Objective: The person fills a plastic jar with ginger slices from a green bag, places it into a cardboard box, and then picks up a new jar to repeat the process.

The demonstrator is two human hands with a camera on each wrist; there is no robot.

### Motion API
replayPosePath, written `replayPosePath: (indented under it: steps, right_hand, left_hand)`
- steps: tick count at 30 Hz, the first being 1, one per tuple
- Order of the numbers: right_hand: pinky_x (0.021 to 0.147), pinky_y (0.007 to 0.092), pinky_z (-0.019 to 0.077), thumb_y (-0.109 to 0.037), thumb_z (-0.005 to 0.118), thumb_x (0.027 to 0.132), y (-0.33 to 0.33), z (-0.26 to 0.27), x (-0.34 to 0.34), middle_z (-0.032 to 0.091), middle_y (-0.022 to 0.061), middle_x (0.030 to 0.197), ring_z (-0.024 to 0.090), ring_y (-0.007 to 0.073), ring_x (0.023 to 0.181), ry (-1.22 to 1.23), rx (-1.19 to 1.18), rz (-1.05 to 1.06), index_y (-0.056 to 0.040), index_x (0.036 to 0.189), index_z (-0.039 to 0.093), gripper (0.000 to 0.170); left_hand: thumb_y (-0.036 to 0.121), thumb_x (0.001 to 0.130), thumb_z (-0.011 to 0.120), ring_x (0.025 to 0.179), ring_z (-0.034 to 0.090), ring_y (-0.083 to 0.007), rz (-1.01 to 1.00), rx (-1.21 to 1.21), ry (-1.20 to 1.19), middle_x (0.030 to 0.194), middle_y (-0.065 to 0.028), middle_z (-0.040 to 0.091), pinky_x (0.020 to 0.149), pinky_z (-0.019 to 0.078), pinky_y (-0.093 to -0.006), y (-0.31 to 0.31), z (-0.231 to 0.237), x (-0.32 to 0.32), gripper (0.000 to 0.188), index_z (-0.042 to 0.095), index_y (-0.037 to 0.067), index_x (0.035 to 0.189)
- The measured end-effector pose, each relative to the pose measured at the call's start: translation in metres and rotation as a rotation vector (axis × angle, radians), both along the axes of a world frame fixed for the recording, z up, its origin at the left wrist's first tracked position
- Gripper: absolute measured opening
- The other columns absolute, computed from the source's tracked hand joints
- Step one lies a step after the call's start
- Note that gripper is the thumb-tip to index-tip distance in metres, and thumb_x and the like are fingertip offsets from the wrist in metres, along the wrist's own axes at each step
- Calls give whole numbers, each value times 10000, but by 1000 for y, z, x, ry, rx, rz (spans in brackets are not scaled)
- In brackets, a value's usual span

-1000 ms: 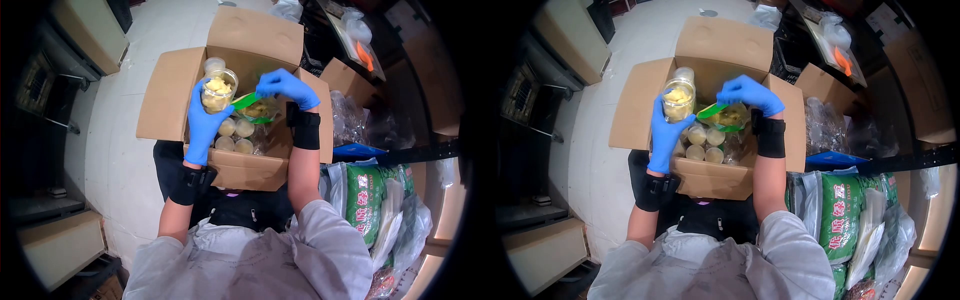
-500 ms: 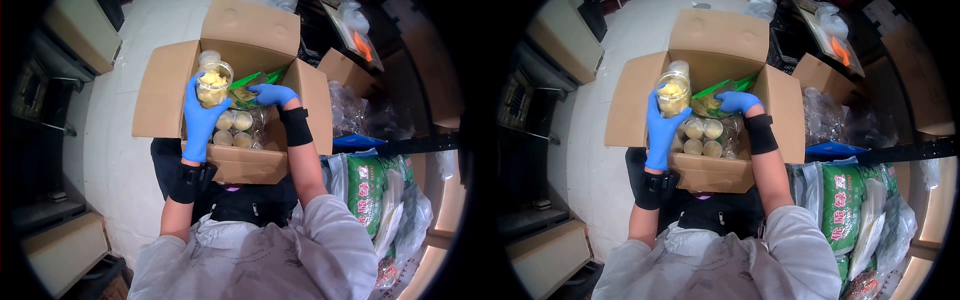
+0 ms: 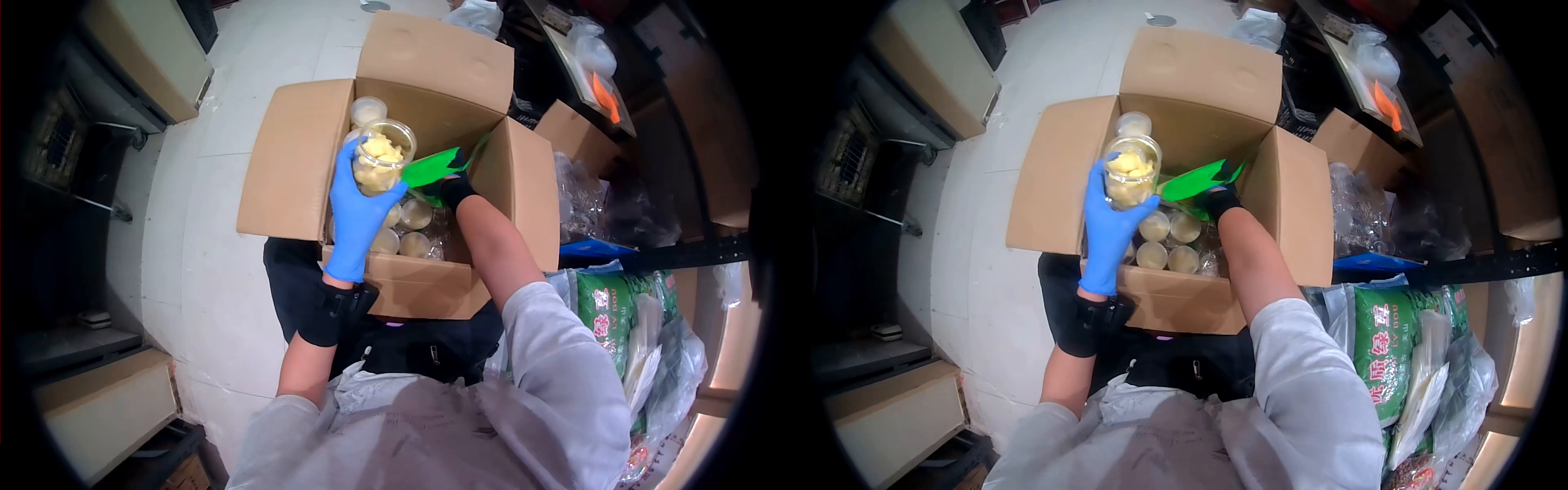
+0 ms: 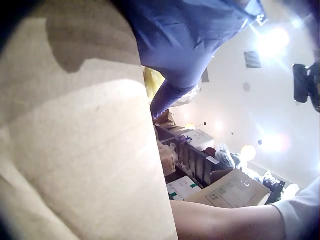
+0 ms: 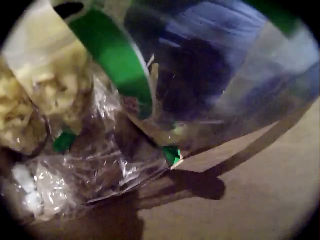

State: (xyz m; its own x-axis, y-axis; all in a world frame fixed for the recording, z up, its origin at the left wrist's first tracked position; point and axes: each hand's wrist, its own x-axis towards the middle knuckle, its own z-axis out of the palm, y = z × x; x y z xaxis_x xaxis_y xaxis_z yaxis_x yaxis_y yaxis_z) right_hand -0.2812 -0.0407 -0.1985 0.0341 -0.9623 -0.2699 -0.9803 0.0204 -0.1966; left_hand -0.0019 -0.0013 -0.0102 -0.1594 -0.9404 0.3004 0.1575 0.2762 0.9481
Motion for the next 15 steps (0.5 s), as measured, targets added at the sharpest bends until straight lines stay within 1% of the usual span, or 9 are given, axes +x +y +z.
replayPosePath:
  steps: [2, 9, 12, 15]
  right_hand:
    - [947, 464, 486, -313, 581, 912, -2, -8, 4, 689, 143, 1238, 646, 352, 1092, 82, -30, 2, -104, 1160, 704, 347]
    - [898, 458, 504, -341, 585, 910, -9, -18, 18, 709, 137, 1179, 664, 343, 1024, 314, -108, 14, -108, 1110, 714, 333]
    - [877, 455, 512, -353, 586, 909, -6, -4, 24, 717, 134, 1153, 671, 338, 995, 365, -125, 44, -110, 1088, 718, 330]
    - [856, 453, 519, -365, 588, 908, -4, 42, 31, 725, 131, 1128, 678, 334, 966, 384, -148, 99, -112, 1067, 722, 328]
  left_hand:
    - [118, 685, 893, 1199, 601, -254, -14, 27, -4, 1293, -161, 607, 1025, 485, -363, 0, 0, 0, 813, 486, 9, 1380]
    - [123, 687, 893, 1195, 608, -259, 23, 19, -42, 1289, -168, 612, 1023, 489, -367, 2, 3, -2, 823, 480, 2, 1388]
    - [119, 689, 891, 1193, 609, -258, 24, 19, -33, 1290, -170, 612, 1023, 489, -368, 2, 4, -2, 821, 481, 3, 1390]
    - [116, 690, 891, 1206, 599, -258, 21, 34, -9, 1301, -167, 605, 1030, 484, -368, 2, 2, -2, 819, 480, 6, 1390]
